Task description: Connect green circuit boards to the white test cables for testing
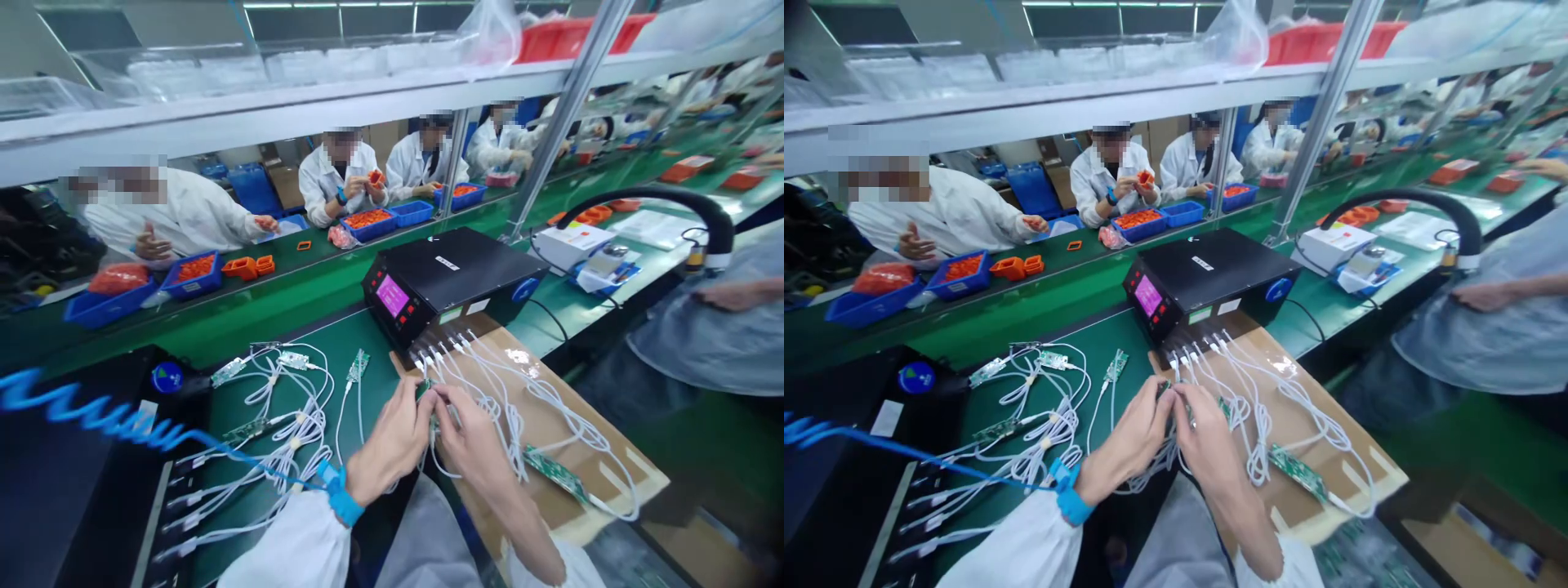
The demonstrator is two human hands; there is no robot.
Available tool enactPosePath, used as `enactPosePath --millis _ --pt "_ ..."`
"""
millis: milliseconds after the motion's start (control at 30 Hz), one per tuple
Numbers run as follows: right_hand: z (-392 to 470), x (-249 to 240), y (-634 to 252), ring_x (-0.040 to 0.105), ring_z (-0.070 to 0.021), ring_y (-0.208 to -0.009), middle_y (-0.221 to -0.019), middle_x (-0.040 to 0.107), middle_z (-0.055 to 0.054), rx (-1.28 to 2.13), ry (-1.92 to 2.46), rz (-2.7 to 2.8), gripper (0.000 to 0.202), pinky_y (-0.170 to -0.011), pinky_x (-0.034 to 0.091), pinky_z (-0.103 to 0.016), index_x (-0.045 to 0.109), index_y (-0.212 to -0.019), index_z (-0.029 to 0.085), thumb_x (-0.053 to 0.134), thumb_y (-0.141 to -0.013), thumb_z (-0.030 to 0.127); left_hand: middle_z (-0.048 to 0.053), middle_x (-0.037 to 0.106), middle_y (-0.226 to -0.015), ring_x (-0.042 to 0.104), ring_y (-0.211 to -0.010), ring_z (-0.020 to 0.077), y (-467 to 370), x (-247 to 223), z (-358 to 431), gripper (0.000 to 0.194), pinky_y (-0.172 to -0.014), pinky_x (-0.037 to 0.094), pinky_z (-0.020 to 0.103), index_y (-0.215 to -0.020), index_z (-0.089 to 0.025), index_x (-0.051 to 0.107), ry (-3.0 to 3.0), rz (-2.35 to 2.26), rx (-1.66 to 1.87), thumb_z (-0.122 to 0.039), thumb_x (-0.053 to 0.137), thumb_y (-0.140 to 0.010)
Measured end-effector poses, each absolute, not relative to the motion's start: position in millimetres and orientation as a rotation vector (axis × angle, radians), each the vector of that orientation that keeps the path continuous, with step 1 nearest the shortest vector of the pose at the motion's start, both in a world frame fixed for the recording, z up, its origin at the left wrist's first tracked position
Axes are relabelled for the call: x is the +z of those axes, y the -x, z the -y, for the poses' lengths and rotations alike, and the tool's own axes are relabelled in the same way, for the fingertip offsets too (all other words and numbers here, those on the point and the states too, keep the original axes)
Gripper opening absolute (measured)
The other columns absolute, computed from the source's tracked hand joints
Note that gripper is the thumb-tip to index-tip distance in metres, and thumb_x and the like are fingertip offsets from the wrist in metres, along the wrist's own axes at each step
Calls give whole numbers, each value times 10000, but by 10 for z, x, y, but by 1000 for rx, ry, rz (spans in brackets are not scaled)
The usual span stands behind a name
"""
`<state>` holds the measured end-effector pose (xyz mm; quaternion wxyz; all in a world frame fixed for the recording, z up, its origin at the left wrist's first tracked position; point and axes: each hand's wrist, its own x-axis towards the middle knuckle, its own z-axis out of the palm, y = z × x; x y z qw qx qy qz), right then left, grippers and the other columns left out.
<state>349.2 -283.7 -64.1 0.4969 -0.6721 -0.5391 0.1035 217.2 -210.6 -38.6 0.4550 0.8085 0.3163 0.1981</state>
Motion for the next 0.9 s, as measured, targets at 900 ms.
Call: enactPosePath --millis 900 --pt "2853 -712 -3050 645 -219 -814 -863 674 -29 -3 1614 1750 205 -864 509 -408 605 -959 233 445 -1088 232 -20 418 -749 382 -612 124 -2172 126 1873 544 -563 383 240 -1079 -227 584 -890 -775 1350 -734 400 -1009"
